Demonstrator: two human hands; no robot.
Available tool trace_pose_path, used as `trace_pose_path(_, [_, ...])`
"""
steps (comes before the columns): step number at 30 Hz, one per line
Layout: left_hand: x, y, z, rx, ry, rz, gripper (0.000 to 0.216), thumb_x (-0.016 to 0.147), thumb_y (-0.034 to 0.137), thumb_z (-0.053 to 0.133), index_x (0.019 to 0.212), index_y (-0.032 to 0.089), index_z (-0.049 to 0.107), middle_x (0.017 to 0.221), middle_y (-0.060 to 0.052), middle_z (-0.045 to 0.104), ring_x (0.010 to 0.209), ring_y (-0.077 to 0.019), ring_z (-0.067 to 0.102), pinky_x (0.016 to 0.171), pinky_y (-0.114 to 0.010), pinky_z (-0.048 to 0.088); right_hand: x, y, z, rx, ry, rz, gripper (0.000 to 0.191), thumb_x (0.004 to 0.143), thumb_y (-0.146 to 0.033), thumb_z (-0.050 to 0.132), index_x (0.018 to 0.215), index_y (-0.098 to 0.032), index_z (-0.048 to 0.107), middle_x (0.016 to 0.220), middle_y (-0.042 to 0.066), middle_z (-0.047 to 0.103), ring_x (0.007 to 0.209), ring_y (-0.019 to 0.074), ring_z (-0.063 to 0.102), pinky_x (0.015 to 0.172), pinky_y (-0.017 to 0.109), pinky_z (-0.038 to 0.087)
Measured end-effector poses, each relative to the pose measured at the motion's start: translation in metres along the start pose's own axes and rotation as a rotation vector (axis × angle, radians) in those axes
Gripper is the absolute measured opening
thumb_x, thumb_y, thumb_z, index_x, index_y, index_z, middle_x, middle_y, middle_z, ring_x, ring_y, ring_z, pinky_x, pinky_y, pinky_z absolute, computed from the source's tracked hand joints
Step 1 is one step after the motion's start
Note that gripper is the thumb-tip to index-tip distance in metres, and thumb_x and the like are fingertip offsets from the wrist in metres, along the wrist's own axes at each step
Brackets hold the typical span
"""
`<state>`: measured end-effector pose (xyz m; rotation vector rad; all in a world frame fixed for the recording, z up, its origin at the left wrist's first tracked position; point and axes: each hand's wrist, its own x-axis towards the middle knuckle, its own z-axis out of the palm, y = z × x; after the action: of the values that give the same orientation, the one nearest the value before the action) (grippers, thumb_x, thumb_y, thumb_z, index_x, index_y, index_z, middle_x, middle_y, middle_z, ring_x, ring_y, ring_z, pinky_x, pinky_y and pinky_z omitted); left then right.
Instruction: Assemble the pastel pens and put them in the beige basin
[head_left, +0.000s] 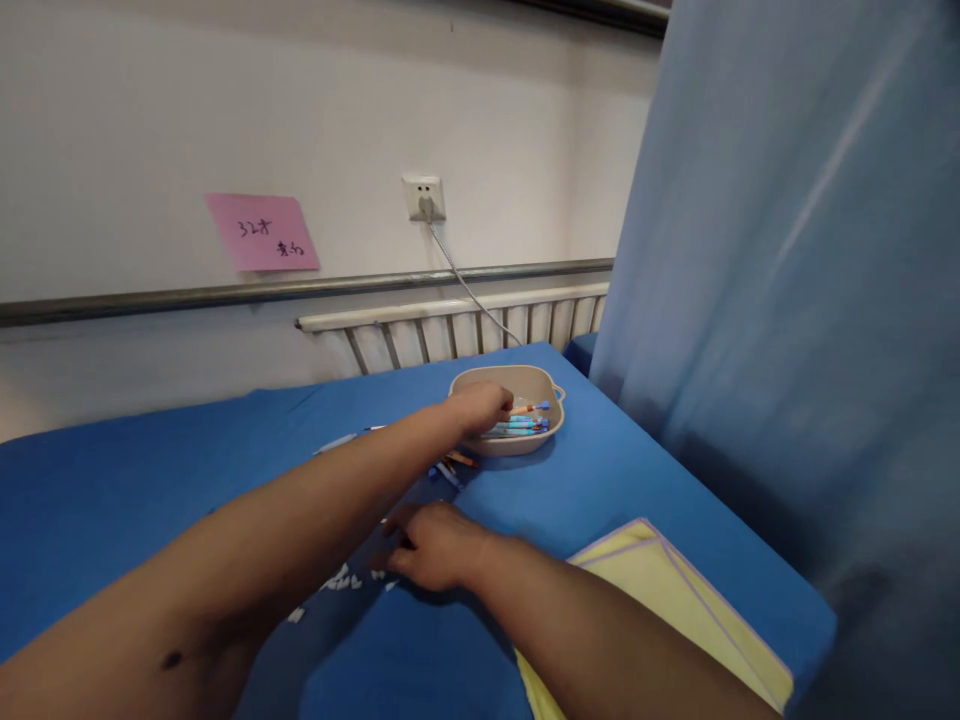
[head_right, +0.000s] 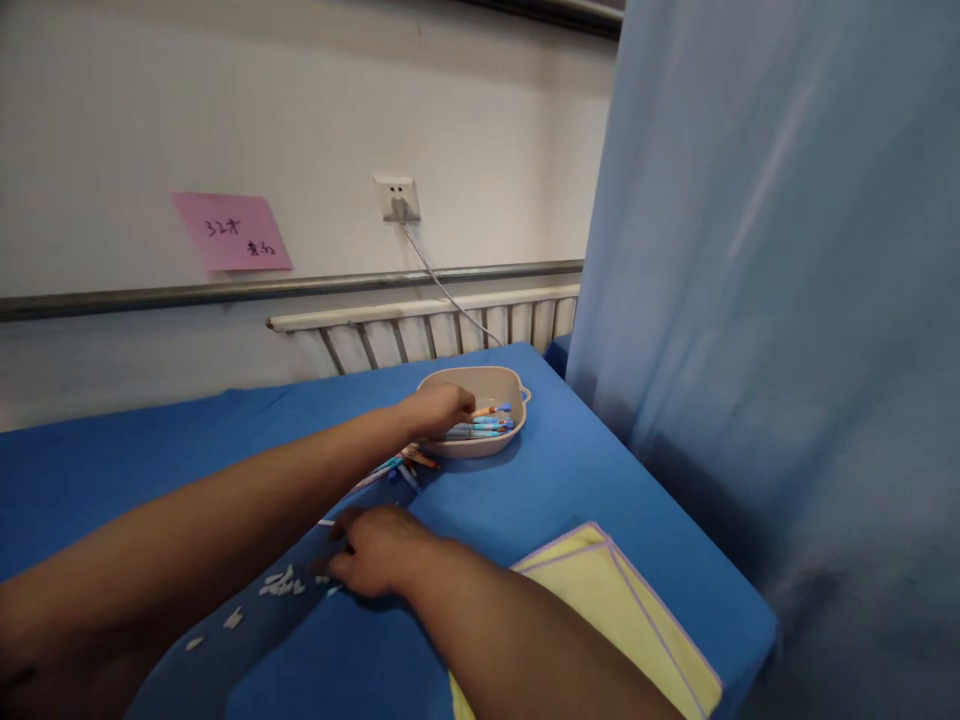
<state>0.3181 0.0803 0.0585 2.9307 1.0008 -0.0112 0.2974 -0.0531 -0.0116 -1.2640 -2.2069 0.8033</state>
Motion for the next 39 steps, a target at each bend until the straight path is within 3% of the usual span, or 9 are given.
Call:
trace_pose_path(12, [0.008, 0.013, 0.006, 0.183, -0.228, -0.025, 0.025, 0.070, 0.025, 0.061, 0.091, 0.016, 0.073, 0.093, -0.013, 0.071, 0.085, -0.0267, 0.065, 0.072, -0.029, 0.045, 0.001, -0.006, -0.004, -0.078, -0.046, 0.027, 0.039, 0.083, -0.043, 0.050, 0.113, -0.020, 0.059, 0.106, 0.007, 0.069, 0.096, 0.0231, 0.064, 0.073, 0.028, 0.048])
trace_pose_path(19, [0.008, 0.013, 0.009, 0.155, -0.190, -0.020, 0.022, 0.067, 0.027, 0.065, 0.084, 0.015, 0.072, 0.087, -0.013, 0.072, 0.079, -0.0277, 0.065, 0.068, -0.030, 0.045, 0.004, -0.005, -0.002, -0.100, -0.044, 0.024, 0.038, 0.083, -0.044, 0.049, 0.109, -0.020, 0.061, 0.104, 0.007, 0.070, 0.093, 0.0239, 0.065, 0.067, 0.028, 0.046])
trace_pose_path(24, [-0.007, 0.010, -0.001, 0.063, -0.063, -0.022, 0.023, 0.073, 0.034, 0.063, 0.086, 0.017, 0.071, 0.087, -0.010, 0.071, 0.080, -0.0239, 0.064, 0.069, -0.028, 0.045, 0.001, 0.000, 0.000, -0.026, 0.009, -0.018, 0.035, 0.081, -0.039, 0.053, 0.110, -0.019, 0.060, 0.098, 0.006, 0.071, 0.084, 0.0206, 0.065, 0.064, 0.026, 0.044])
trace_pose_path(27, [-0.040, -0.006, -0.014, -0.010, 0.068, -0.035, 0.029, 0.082, 0.038, 0.052, 0.097, 0.019, 0.067, 0.095, -0.007, 0.070, 0.085, -0.0200, 0.063, 0.072, -0.026, 0.045, 0.000, 0.007, 0.004, 0.041, 0.067, -0.031, 0.030, 0.082, -0.038, 0.054, 0.103, -0.019, 0.063, 0.089, 0.004, 0.071, 0.077, 0.0176, 0.063, 0.060, 0.024, 0.042])
trace_pose_path(30, [-0.102, -0.036, -0.013, -0.081, 0.210, -0.115, 0.034, 0.089, 0.038, 0.039, 0.102, 0.017, 0.063, 0.097, -0.006, 0.070, 0.085, -0.0175, 0.062, 0.073, -0.025, 0.045, 0.003, 0.013, 0.009, 0.132, 0.140, -0.004, 0.023, 0.084, -0.034, 0.055, 0.097, -0.018, 0.064, 0.079, 0.001, 0.069, 0.068, 0.0134, 0.061, 0.058, 0.021, 0.040])
trace_pose_path(33, [-0.181, -0.070, 0.013, -0.255, 0.492, -0.431, 0.038, 0.084, 0.046, 0.042, 0.091, 0.016, 0.065, 0.082, -0.004, 0.070, 0.073, -0.0189, 0.062, 0.066, -0.027, 0.046, 0.006, 0.018, 0.013, 0.175, 0.201, 0.041, 0.015, 0.084, -0.028, 0.055, 0.091, -0.019, 0.065, 0.070, -0.001, 0.067, 0.062, 0.0110, 0.058, 0.057, 0.020, 0.039])
trace_pose_path(36, [-0.249, -0.091, 0.044, -0.349, 0.562, -0.671, 0.041, 0.080, 0.050, 0.045, 0.091, 0.017, 0.066, 0.078, -0.003, 0.070, 0.069, -0.0196, 0.063, 0.063, -0.027, 0.047, 0.007, 0.024, 0.014, 0.173, 0.252, 0.071, 0.011, 0.083, -0.024, 0.056, 0.086, -0.019, 0.065, 0.071, -0.001, 0.067, 0.064, 0.0112, 0.058, 0.057, 0.020, 0.039])
trace_pose_path(39, [-0.285, -0.093, 0.057, -0.415, 0.563, -0.737, 0.041, 0.077, 0.051, 0.048, 0.092, 0.018, 0.066, 0.083, -0.003, 0.071, 0.076, -0.0208, 0.064, 0.069, -0.027, 0.048, 0.006, 0.029, 0.013, 0.166, 0.311, 0.083, 0.010, 0.082, -0.022, 0.055, 0.084, -0.019, 0.065, 0.073, -0.001, 0.067, 0.065, 0.0119, 0.058, 0.059, 0.021, 0.041])
